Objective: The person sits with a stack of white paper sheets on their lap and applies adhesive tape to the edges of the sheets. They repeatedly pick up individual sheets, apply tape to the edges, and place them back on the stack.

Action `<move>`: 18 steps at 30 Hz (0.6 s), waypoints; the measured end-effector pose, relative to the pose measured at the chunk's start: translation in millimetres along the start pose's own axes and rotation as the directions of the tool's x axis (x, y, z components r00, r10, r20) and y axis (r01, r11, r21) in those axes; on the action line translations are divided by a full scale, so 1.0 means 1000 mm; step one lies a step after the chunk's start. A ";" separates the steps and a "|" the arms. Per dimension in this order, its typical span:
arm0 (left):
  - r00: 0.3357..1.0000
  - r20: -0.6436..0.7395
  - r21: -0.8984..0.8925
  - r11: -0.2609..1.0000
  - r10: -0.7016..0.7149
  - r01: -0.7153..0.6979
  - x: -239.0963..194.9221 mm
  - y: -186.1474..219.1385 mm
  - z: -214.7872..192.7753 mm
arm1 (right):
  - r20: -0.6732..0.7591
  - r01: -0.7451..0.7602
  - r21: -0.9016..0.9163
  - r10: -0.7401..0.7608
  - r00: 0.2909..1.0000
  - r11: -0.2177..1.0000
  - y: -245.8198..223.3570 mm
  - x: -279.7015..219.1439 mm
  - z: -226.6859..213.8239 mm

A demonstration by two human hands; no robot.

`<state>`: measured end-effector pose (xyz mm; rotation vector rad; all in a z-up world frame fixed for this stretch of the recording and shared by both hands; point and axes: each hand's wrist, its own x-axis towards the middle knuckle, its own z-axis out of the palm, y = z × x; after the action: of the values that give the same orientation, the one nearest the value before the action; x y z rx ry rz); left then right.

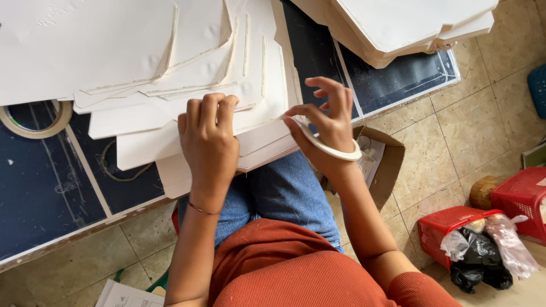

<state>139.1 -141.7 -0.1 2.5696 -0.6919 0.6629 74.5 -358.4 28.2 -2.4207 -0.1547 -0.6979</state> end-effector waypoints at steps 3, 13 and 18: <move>0.987 0.160 -0.231 0.972 -0.017 0.054 0.006 -0.004 0.001 | 0.040 0.058 -0.076 -0.055 0.998 0.995 0.007 -0.003 0.019; 0.856 0.398 -0.383 0.788 -0.330 0.482 0.008 0.022 0.041 | 0.006 0.049 -0.203 -0.048 0.999 0.978 0.021 -0.009 0.021; 0.842 0.398 -0.316 0.807 -0.365 0.499 0.015 0.031 0.043 | -0.007 0.060 -0.181 -0.062 0.998 0.982 0.023 -0.015 0.027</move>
<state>147.9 -192.9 -18.6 2.3213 -0.2566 -0.0594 80.0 -360.7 -10.1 -2.5927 -0.1680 -0.7850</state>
